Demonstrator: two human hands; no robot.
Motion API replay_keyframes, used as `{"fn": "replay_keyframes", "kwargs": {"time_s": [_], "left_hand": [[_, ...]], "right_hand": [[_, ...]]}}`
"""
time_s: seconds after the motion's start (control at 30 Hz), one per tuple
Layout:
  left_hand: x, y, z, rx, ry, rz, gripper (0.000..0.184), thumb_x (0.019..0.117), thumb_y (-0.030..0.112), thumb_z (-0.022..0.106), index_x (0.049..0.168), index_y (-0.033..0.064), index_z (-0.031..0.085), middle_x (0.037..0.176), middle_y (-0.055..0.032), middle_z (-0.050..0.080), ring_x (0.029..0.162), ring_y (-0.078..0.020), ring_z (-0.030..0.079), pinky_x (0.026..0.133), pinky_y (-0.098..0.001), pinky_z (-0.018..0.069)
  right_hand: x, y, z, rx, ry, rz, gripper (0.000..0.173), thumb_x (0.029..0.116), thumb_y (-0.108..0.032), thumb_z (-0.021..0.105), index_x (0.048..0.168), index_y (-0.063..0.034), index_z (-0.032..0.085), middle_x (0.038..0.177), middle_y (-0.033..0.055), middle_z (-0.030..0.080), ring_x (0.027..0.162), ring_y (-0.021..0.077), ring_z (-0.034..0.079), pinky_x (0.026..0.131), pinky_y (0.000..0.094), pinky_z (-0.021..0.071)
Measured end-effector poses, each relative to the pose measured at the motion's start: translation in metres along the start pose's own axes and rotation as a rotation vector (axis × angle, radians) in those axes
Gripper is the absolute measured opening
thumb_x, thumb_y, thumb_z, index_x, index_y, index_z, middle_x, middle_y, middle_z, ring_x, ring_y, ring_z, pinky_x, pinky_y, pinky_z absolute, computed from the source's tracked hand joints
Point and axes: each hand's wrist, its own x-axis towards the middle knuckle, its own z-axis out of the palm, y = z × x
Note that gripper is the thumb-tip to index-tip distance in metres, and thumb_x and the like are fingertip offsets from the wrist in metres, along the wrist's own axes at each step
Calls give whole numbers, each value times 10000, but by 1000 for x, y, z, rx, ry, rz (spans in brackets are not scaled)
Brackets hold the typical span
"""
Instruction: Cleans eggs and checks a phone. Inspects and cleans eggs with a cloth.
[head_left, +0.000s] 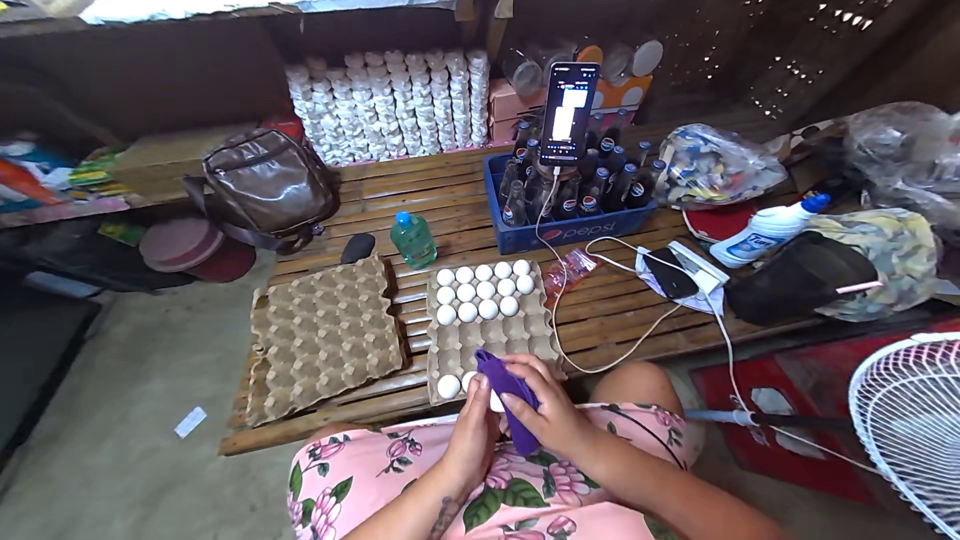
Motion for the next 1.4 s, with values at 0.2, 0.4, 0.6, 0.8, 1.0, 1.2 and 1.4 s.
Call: {"fn": "replay_keyframes", "kwargs": {"time_s": [0.2,0.4,0.6,0.8,1.0,1.2,1.4], "left_hand": [[-1,-1,-5,73,-98,49,658,1030,530,483,1448,85,236,1218,-81,640,1077,-179,680,922,-373,584],[-1,-3,-4,178,-147,141,523,1037,426,538,1386,83,354,1038,-21,650,812,-91,661,721,-266,575],[-2,3,-2,37,5,139,597,1026,488,523,1386,55,327,1148,-78,654,1012,-154,685,879,-336,587],[-13,-3,0,85,-157,72,453,1021,429,565,1319,120,417,1002,-11,663,751,-74,639,688,-240,557],[-21,1,6,115,-54,-2,424,1100,277,261,1446,68,388,1087,-75,687,920,-157,696,813,-333,590],[-27,6,3,96,87,-22,512,1117,318,139,1370,37,484,1141,-105,694,1047,-189,683,904,-386,573],[-36,10,-2,101,-13,33,671,1077,507,63,1439,50,396,1219,-86,674,1071,-169,681,895,-376,581]], "right_hand": [[0,3,1,-63,44,-107,346,1003,-335,614,1265,-113,663,1406,149,563,1325,228,527,1093,405,468],[6,0,-2,128,115,98,437,1012,-281,579,1316,32,604,1391,203,531,1309,198,521,1086,337,465],[-6,3,10,-16,134,-163,457,993,-337,647,1317,-38,529,1334,169,585,1300,202,546,1096,359,470],[-8,-7,-2,66,170,-123,333,972,-320,674,1202,-82,637,1366,146,569,1313,197,530,1091,367,475],[-19,-19,7,-100,192,-26,347,927,-310,697,1238,-158,705,1378,175,544,1318,270,496,1088,435,449],[-19,-31,11,-193,44,-47,490,886,-199,716,1362,-116,637,1401,191,550,1336,307,501,1112,454,442],[-18,-38,17,-94,106,21,467,908,-267,729,1283,-13,613,1390,181,570,1341,251,514,1122,406,436]]}}
